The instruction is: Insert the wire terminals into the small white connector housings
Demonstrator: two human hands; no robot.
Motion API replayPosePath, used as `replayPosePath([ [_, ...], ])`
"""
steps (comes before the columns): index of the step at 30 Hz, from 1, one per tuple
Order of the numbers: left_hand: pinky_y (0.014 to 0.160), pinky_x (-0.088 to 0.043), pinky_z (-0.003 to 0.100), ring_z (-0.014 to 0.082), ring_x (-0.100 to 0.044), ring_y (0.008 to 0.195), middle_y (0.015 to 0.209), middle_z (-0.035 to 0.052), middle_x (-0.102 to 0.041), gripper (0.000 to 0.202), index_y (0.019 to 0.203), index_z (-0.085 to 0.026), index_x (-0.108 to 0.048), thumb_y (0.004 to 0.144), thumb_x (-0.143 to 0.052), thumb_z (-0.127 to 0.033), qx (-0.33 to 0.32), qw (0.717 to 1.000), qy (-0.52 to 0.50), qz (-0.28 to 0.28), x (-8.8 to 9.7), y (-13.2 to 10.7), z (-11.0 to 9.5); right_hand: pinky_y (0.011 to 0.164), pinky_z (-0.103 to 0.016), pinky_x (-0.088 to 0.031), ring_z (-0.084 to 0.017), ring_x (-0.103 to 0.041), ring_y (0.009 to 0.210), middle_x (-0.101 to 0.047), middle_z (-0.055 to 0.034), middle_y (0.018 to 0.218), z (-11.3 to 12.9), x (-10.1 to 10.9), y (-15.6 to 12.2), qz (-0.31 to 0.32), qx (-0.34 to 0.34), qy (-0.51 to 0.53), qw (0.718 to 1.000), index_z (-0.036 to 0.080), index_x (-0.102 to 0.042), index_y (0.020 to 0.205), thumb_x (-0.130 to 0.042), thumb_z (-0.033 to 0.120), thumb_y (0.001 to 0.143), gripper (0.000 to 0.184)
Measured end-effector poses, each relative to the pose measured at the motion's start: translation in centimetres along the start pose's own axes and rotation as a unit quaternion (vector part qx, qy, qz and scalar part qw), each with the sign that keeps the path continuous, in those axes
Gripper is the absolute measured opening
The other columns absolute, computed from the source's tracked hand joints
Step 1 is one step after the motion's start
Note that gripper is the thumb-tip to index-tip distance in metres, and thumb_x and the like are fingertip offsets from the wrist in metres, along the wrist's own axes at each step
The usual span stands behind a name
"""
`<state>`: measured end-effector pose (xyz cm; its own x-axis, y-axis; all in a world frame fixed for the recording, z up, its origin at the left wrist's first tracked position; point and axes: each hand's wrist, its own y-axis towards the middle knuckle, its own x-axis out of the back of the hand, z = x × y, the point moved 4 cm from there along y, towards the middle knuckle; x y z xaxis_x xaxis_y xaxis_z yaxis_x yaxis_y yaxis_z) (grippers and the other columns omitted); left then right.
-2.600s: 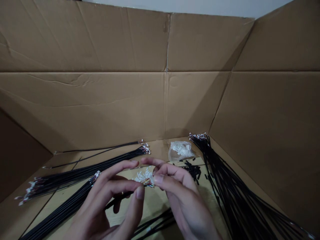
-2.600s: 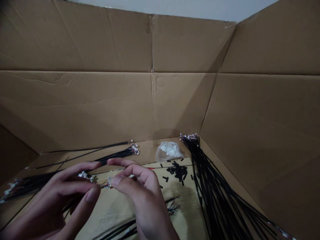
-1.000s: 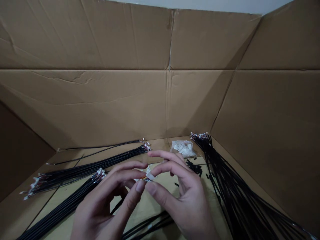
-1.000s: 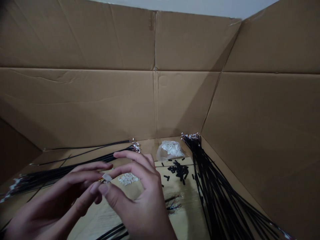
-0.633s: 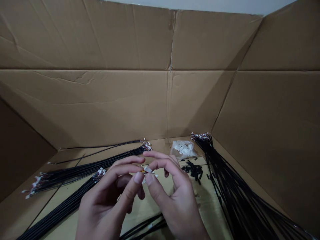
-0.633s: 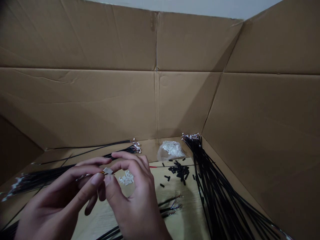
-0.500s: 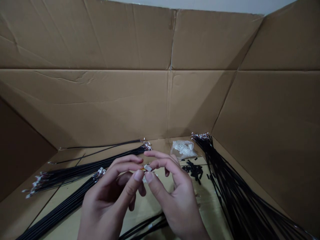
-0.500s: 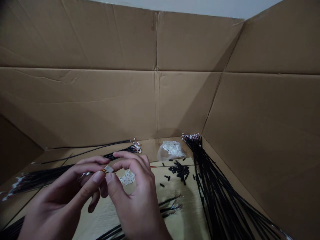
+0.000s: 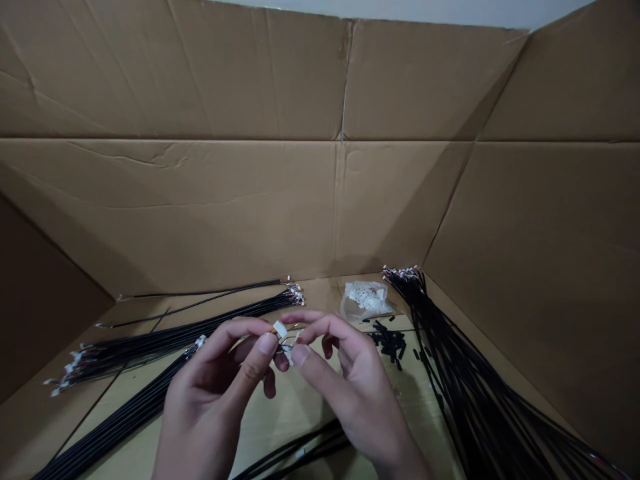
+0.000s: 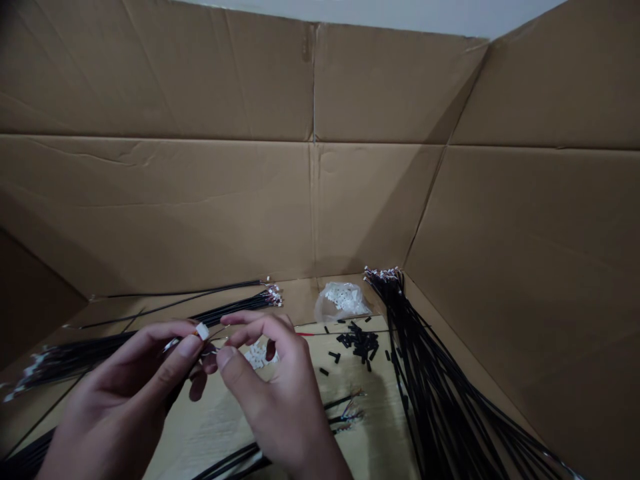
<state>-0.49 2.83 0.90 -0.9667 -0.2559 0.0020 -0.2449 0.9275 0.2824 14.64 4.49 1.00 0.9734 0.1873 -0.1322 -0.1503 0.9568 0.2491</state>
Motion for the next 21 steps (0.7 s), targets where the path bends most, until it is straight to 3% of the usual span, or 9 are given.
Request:
replayPosePath([
  [3,0.051,-0.051,0.01,0.0082,-0.056,0.057,0.068,-0.0026,-0.067,0.019,0.082,-0.026,-0.075,0.083,-0.079,-0.045,-0.016,1.0,0.016,-0.002,-0.5,0.0,-0.3,0.092,-0.043,-0.041,-0.027,-0.064,0.114,-0.074,-0.0035,0.122,-0.1,0.1,-0.1,0.001,-0.015,0.019,1.0,0.024,-0.065,0.086,-0.069,0.027,0.085,0.005],
  [10,0.048,-0.049,0.008,0.0072,-0.055,0.055,0.067,-0.0036,-0.065,0.018,0.081,-0.028,-0.075,0.085,-0.077,-0.046,-0.02,1.0,0.023,0.002,-1.2,-0.2,-0.5,0.094,-0.041,-0.045,-0.025,-0.065,0.108,-0.075,-0.0049,0.109,0.3,0.1,-0.3,-0.088,0.045,-0.055,0.994,0.023,-0.069,0.079,-0.067,0.031,0.09,0.013],
  [17,0.047,-0.05,0.011,0.0092,-0.06,0.056,0.063,-0.003,-0.064,0.022,0.082,-0.026,-0.075,0.083,-0.079,-0.047,0.011,0.999,-0.024,0.033,-1.2,0.2,0.1,0.086,-0.039,-0.047,-0.024,-0.068,0.093,-0.076,-0.0034,0.096,-0.5,0.1,0.0,-0.043,-0.032,0.043,0.998,0.023,-0.066,0.08,-0.066,0.032,0.087,0.012],
  [21,0.048,-0.051,0.013,0.01,-0.06,0.055,0.063,-0.001,-0.066,0.021,0.081,-0.023,-0.075,0.084,-0.079,-0.044,0.023,0.998,-0.029,0.047,-1.3,0.2,0.0,0.063,-0.029,-0.047,-0.017,-0.064,0.07,-0.067,0.0012,0.074,-0.9,-0.1,0.3,-0.021,-0.048,0.108,0.993,0.023,-0.065,0.086,-0.067,0.032,0.086,0.009],
])
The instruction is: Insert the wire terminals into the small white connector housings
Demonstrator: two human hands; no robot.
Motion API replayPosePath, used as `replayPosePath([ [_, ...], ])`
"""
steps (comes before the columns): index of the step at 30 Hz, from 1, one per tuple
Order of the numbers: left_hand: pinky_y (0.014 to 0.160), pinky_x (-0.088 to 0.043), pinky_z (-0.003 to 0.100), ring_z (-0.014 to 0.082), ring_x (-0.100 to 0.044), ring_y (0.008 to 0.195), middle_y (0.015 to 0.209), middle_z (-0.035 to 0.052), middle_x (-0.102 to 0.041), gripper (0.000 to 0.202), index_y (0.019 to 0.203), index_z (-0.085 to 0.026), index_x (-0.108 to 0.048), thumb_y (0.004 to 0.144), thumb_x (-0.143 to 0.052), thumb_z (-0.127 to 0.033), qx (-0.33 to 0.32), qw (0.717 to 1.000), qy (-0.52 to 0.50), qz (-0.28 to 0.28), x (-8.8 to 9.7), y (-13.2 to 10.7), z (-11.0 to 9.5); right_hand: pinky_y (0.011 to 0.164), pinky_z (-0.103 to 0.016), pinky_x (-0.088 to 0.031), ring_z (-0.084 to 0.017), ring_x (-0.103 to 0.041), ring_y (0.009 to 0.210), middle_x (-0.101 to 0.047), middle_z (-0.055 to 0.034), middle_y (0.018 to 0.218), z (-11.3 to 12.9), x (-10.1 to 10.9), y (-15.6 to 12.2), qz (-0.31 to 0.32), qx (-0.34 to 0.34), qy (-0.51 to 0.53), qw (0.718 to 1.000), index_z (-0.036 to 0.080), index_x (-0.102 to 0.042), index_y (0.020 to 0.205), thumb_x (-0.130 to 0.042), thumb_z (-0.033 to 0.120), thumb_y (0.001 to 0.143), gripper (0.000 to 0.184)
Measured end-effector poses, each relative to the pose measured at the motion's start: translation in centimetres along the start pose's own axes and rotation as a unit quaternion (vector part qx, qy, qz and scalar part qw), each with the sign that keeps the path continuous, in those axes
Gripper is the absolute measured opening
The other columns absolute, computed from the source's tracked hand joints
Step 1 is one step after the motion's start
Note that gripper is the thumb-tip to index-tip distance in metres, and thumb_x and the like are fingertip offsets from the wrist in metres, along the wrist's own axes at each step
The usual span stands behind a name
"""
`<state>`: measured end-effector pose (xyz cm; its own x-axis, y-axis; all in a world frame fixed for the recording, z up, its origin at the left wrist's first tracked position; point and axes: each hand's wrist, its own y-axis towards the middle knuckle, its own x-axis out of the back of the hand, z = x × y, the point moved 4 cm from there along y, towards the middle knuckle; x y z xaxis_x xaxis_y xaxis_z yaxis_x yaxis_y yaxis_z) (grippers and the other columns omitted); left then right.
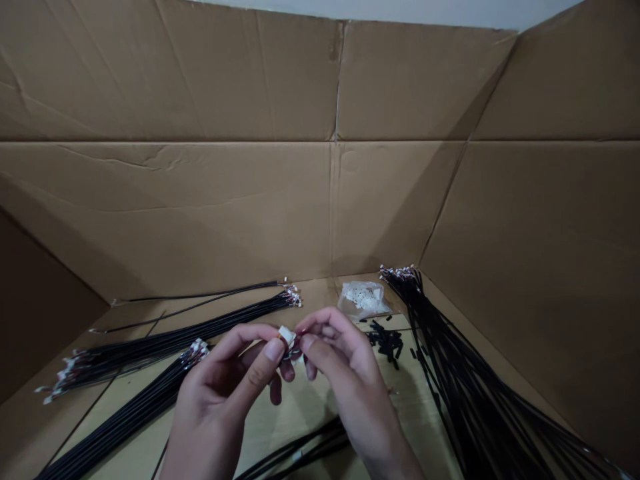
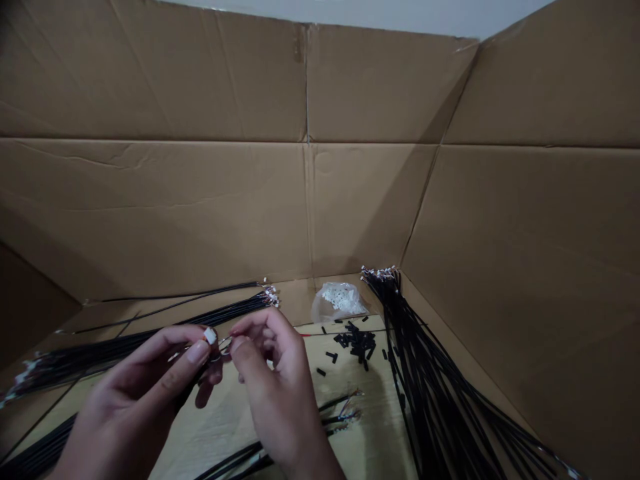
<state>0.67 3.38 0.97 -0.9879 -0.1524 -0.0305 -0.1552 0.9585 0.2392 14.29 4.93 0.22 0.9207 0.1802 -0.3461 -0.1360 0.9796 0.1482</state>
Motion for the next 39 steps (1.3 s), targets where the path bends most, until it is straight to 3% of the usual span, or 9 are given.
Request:
replayPosePath([
  [3,0.048,-0.053,0.016,0.012,-0.062,0.056,0.062,-0.0003,-0.066,0.023,0.08,-0.022,-0.074,0.084,-0.078,-0.044,-0.001,1.0,-0.006,0.004,0.0,0.1,0.0,0.054,-0.026,-0.045,-0.016,-0.064,0.064,-0.066,0.0014,0.068,0.0,-0.3,0.1,0.034,0.004,0.037,0.999,0.022,-0.067,0.089,-0.069,0.034,0.088,0.012],
  [7,0.043,-0.051,0.015,0.0113,-0.063,0.053,0.067,-0.0027,-0.067,0.021,0.09,-0.026,-0.071,0.083,-0.08,-0.043,-0.023,0.999,-0.008,-0.021,0.0,0.0,0.1,0.057,-0.027,-0.053,-0.016,-0.066,0.063,-0.067,0.0018,0.067,0.4,-0.4,-0.1,0.041,0.041,0.02,0.998,0.023,-0.07,0.088,-0.069,0.035,0.092,0.013],
  [10,0.041,-0.047,0.012,0.0085,-0.061,0.054,0.077,-0.0061,-0.067,0.018,0.093,-0.032,-0.064,0.085,-0.078,-0.041,-0.058,0.997,-0.002,-0.059,0.0,-0.5,0.0,0.063,-0.027,-0.055,-0.015,-0.067,0.067,-0.07,0.0011,0.073,0.6,-0.3,-0.3,0.023,0.098,-0.036,0.994,0.023,-0.073,0.089,-0.067,0.03,0.095,0.011],
  [14,0.044,-0.046,0.014,0.0091,-0.056,0.059,0.08,-0.0027,-0.062,0.01,0.09,-0.031,-0.07,0.093,-0.068,-0.04,-0.09,0.991,0.078,-0.063,0.0,-1.4,-0.4,0.069,-0.029,-0.053,-0.016,-0.069,0.074,-0.075,-0.0005,0.08,0.8,-0.2,-0.4,-0.009,0.179,-0.128,0.975,0.023,-0.076,0.09,-0.067,0.023,0.096,0.011],
  [17,0.05,-0.051,0.018,0.0145,-0.061,0.074,0.096,0.0023,-0.064,0.017,0.086,-0.029,-0.073,0.09,-0.068,-0.044,-0.103,0.979,0.151,-0.09,-0.1,-1.9,-1.0,0.068,-0.028,-0.054,-0.016,-0.07,0.071,-0.077,0.0004,0.078,0.9,-0.2,-0.5,-0.021,0.197,-0.155,0.968,0.024,-0.077,0.089,-0.069,0.022,0.096,0.011],
  [21,0.067,-0.058,0.023,0.0244,-0.063,0.105,0.107,0.0059,-0.065,0.016,0.076,-0.027,-0.073,0.083,-0.072,-0.04,-0.078,0.977,0.143,-0.135,-0.4,-2.2,-1.6,0.068,-0.029,-0.055,-0.017,-0.071,0.073,-0.08,-0.0004,0.08,1.1,-0.4,-0.7,-0.026,0.211,-0.175,0.961,0.025,-0.077,0.086,-0.07,0.021,0.094,0.012],
  [25,0.071,-0.06,0.023,0.0225,-0.066,0.1,0.101,0.0044,-0.066,0.017,0.071,-0.026,-0.071,0.082,-0.073,-0.039,-0.071,0.982,0.109,-0.138,-0.1,-2.0,-1.6,0.067,-0.031,-0.053,-0.018,-0.069,0.071,-0.078,-0.0011,0.077,0.7,-0.4,-0.5,-0.012,0.142,-0.132,0.981,0.024,-0.073,0.085,-0.068,0.027,0.093,0.01],
  [30,0.074,-0.06,0.021,0.0221,-0.07,0.102,0.105,0.0051,-0.071,0.018,0.071,-0.026,-0.074,0.083,-0.075,-0.04,-0.097,0.98,0.161,-0.067,0.6,-1.3,-1.1,0.077,-0.031,-0.05,-0.019,-0.063,0.081,-0.065,0.0011,0.08,0.0,0.1,0.2,0.025,0.011,-0.013,1.0,0.024,-0.068,0.08,-0.067,0.024,0.082,0.002],
  [39,0.077,-0.055,0.019,0.0177,-0.072,0.105,0.113,-0.0007,-0.072,0.008,0.081,-0.035,-0.075,0.084,-0.07,-0.029,-0.175,0.957,0.23,-0.007,-0.6,-1.9,-1.7,0.089,-0.033,-0.048,-0.022,-0.063,0.098,-0.066,-0.0023,0.098,0.8,1.3,0.2,0.071,-0.004,-0.008,0.997,0.024,-0.068,0.075,-0.07,0.039,0.09,0.021],
])
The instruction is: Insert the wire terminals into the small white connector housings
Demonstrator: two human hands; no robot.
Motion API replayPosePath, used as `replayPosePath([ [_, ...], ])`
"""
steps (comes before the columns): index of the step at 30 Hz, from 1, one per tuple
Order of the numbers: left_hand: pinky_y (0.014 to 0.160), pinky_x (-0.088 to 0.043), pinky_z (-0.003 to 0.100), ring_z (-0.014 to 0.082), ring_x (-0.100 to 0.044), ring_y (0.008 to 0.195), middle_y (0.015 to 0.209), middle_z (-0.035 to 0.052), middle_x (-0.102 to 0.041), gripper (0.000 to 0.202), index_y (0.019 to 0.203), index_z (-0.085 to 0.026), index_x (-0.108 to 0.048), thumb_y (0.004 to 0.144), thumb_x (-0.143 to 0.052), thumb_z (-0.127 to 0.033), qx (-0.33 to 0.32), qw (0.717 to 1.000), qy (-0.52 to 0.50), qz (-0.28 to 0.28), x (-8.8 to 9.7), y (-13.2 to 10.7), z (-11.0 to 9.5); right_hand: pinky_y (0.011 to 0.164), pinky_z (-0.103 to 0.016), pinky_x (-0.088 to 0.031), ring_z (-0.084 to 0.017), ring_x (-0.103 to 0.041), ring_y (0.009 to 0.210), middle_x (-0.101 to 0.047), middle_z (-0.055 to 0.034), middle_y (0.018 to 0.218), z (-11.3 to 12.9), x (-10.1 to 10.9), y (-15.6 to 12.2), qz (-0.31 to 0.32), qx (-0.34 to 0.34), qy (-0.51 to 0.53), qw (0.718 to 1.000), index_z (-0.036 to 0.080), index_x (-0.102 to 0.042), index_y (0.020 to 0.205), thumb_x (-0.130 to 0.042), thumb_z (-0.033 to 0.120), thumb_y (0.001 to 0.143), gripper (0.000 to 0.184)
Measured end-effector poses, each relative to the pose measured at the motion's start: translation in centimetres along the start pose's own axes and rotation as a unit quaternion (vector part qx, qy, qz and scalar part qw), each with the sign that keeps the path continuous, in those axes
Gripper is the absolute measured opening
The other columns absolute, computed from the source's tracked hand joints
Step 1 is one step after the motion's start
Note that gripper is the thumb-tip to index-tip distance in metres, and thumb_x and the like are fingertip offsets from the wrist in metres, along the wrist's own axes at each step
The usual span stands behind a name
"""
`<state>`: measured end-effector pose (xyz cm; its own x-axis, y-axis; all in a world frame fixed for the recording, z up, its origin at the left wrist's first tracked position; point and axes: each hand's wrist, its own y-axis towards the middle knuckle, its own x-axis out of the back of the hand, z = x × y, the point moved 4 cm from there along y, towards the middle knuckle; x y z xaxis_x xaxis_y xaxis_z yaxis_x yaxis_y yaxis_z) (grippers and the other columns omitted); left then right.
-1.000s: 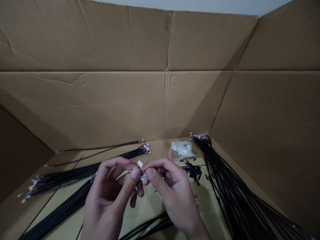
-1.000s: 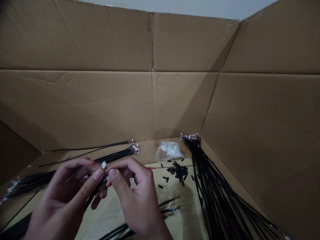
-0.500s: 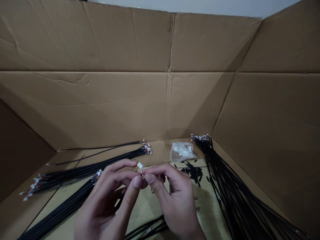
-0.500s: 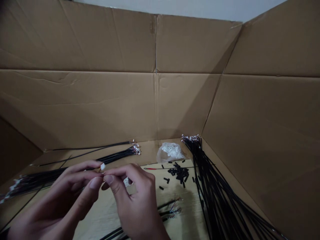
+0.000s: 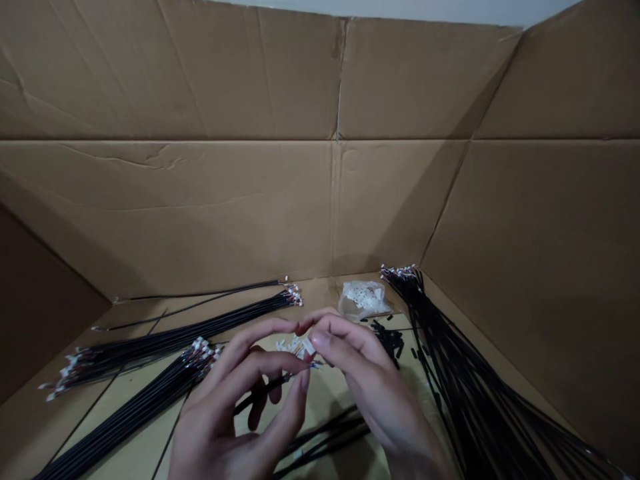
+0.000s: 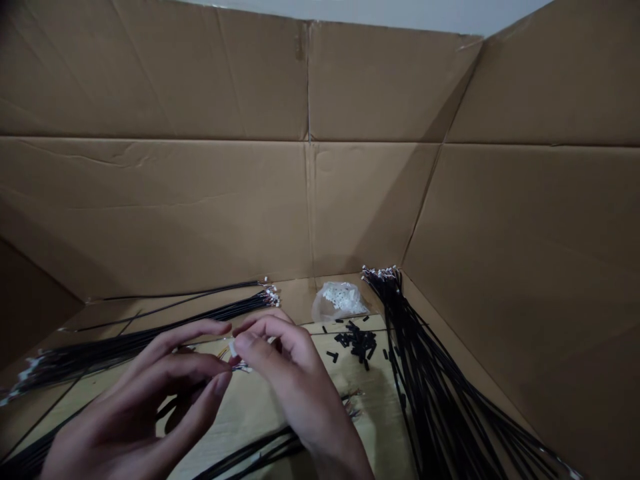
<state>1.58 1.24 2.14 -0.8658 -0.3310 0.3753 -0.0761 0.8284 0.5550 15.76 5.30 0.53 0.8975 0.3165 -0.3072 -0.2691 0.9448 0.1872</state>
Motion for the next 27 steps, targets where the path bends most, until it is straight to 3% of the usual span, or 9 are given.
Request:
replayPosePath([
  [5,0.052,-0.047,0.02,0.0147,-0.07,0.083,0.11,-0.0007,-0.072,0.006,0.079,-0.032,-0.073,0.084,-0.07,-0.033,-0.004,1.0,0.01,-0.025,-0.3,-0.4,-0.1,0.098,-0.032,-0.045,-0.022,-0.062,0.111,-0.069,-0.0011,0.108,0.0,0.4,-0.3,0.019,-0.016,0.048,0.999,0.024,-0.071,0.077,-0.074,0.025,0.087,0.01],
  [7,0.053,-0.047,0.018,0.013,-0.07,0.083,0.11,-0.0029,-0.071,0.006,0.081,-0.033,-0.072,0.085,-0.07,-0.03,-0.031,0.999,0.02,-0.014,-0.3,-0.3,-0.3,0.1,-0.032,-0.043,-0.022,-0.062,0.114,-0.069,-0.0017,0.112,-0.2,0.3,-0.3,0.03,-0.035,0.094,0.995,0.023,-0.072,0.078,-0.075,0.022,0.085,0.008],
  [11,0.063,-0.05,0.012,0.0119,-0.069,0.106,0.111,-0.0053,-0.069,0.011,0.08,-0.032,-0.066,0.089,-0.064,-0.025,-0.021,0.999,-0.006,-0.029,0.0,-0.3,-0.2,0.098,-0.028,-0.045,-0.019,-0.062,0.116,-0.069,-0.0021,0.117,-0.3,0.1,-0.2,0.046,-0.034,0.136,0.989,0.022,-0.074,0.078,-0.076,0.02,0.088,0.01],
  [18,0.05,-0.051,0.011,0.0137,-0.075,0.095,0.114,-0.0023,-0.071,0.008,0.085,-0.03,-0.068,0.091,-0.065,-0.027,-0.047,0.999,0.008,0.004,0.7,-0.2,1.1,0.1,-0.026,-0.043,-0.017,-0.061,0.123,-0.068,0.001,0.125,-0.3,-0.2,-0.6,0.072,-0.009,0.117,0.99,0.024,-0.076,0.082,-0.077,0.024,0.093,0.011],
  [22,0.062,-0.057,0.009,0.0131,-0.076,0.097,0.109,-0.0039,-0.074,0.01,0.079,-0.031,-0.069,0.088,-0.068,-0.027,-0.027,1.0,-0.015,0.001,1.0,0.1,1.0,0.103,-0.029,-0.041,-0.019,-0.059,0.127,-0.068,-0.0005,0.128,-0.1,-0.2,-0.5,0.077,-0.005,0.095,0.993,0.024,-0.075,0.082,-0.077,0.026,0.094,0.012],
  [25,0.078,-0.06,0.014,0.0143,-0.076,0.101,0.106,-0.0045,-0.076,0.012,0.075,-0.032,-0.071,0.086,-0.068,-0.028,-0.004,1.0,-0.029,0.003,1.1,0.4,0.6,0.105,-0.031,-0.04,-0.019,-0.059,0.128,-0.068,-0.0002,0.129,-0.1,-0.1,-0.4,0.076,-0.008,0.098,0.992,0.024,-0.076,0.084,-0.077,0.027,0.093,0.01],
  [27,0.079,-0.061,0.017,0.0157,-0.077,0.1,0.103,-0.0036,-0.077,0.013,0.072,-0.031,-0.071,0.085,-0.068,-0.028,0.006,0.999,-0.035,0.004,1.2,0.6,0.4,0.106,-0.032,-0.039,-0.02,-0.059,0.128,-0.068,-0.0002,0.128,-0.1,-0.2,-0.4,0.076,-0.011,0.104,0.992,0.024,-0.076,0.084,-0.077,0.028,0.094,0.01],
])
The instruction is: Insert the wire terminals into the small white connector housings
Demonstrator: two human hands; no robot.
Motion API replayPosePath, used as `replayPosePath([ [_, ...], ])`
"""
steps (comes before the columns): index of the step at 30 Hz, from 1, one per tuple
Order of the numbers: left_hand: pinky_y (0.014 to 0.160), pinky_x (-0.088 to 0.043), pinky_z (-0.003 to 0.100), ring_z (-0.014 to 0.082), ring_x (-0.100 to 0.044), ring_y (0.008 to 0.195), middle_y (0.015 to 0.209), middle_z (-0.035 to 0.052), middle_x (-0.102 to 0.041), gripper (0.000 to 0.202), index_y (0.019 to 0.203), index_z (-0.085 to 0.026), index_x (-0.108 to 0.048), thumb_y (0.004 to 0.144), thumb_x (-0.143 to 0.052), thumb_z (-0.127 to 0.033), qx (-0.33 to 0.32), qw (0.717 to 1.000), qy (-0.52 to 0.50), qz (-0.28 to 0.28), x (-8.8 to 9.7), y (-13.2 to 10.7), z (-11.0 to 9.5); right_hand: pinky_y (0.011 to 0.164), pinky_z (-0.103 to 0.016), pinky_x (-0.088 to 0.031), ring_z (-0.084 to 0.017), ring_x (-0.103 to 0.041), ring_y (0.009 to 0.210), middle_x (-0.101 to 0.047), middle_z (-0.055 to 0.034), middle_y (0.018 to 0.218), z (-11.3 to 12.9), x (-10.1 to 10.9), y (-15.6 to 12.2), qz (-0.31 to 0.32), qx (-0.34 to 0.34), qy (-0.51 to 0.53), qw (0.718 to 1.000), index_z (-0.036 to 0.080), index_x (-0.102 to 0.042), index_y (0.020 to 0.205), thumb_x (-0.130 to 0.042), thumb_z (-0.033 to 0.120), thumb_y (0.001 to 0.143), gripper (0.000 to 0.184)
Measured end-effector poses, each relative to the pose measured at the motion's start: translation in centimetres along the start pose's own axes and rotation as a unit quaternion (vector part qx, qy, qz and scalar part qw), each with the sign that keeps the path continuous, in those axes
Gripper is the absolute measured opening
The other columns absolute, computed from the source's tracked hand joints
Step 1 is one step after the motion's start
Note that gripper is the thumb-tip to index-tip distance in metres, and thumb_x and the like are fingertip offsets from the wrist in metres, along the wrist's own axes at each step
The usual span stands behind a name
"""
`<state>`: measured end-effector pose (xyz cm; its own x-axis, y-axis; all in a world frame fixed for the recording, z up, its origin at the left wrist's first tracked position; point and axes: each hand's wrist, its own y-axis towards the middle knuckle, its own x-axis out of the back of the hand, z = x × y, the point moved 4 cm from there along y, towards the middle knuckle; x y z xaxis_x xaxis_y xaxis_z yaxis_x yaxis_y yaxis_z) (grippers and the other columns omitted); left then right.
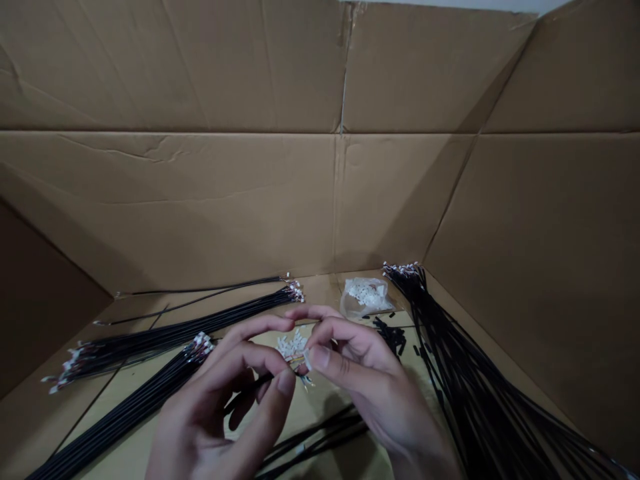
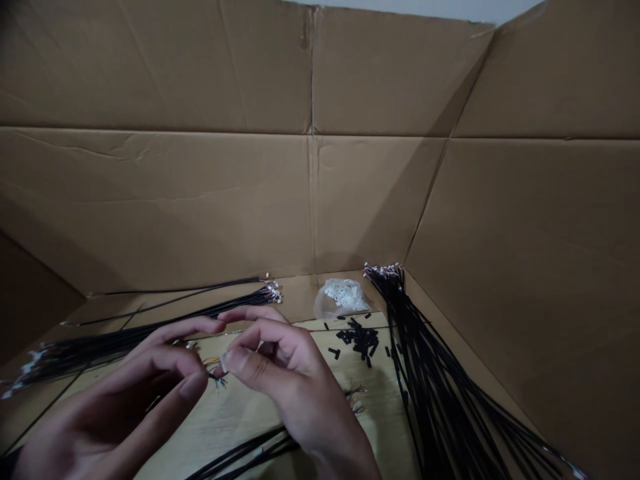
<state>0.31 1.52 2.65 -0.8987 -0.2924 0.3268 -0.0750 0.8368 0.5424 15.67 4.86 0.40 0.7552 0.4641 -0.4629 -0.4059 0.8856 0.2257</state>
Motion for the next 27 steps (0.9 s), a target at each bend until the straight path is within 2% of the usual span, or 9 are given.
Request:
replayPosePath([
  [4,0.075,-0.064,0.025,0.0235,-0.077,0.099,0.102,0.0026,-0.077,0.015,0.07,-0.027,-0.071,0.082,-0.072,-0.035,0.029,1.0,0.005,-0.009,-0.1,-0.1,0.4,0.107,-0.034,-0.039,-0.021,-0.059,0.129,-0.067,-0.0003,0.129,-0.2,-0.1,-0.1,0.0,-0.004,-0.007,1.0,0.024,-0.075,0.083,-0.076,0.028,0.094,0.011],
  [9,0.078,-0.064,0.035,0.031,-0.073,0.105,0.099,0.007,-0.076,0.026,0.075,-0.025,-0.071,0.079,-0.077,-0.05,0.061,0.995,0.044,-0.061,-0.6,-0.9,1.3,0.108,-0.032,-0.038,-0.018,-0.058,0.131,-0.067,0.0017,0.13,-0.3,-0.1,0.1,0.0,0.001,-0.02,1.0,0.026,-0.076,0.084,-0.077,0.029,0.094,0.01],
  [20,0.072,-0.063,0.032,0.0303,-0.073,0.105,0.101,0.0068,-0.075,0.032,0.077,-0.026,-0.07,0.082,-0.071,-0.057,0.048,0.995,0.064,-0.067,-1.4,-1.2,1.5,0.106,-0.039,-0.036,-0.024,-0.054,0.134,-0.065,-0.0003,0.135,0.2,-0.1,0.0,-0.019,0.005,-0.103,0.994,0.025,-0.073,0.084,-0.073,0.033,0.096,0.015],
  [27,0.062,-0.062,0.026,0.0294,-0.073,0.106,0.108,0.0066,-0.075,0.029,0.078,-0.025,-0.072,0.085,-0.071,-0.054,0.037,0.994,0.076,-0.067,-0.4,-0.8,0.8,0.1,-0.038,-0.039,-0.024,-0.057,0.13,-0.066,-0.0006,0.136,0.5,-0.2,0.0,-0.046,0.02,-0.153,0.987,0.024,-0.072,0.083,-0.073,0.034,0.095,0.016],
])
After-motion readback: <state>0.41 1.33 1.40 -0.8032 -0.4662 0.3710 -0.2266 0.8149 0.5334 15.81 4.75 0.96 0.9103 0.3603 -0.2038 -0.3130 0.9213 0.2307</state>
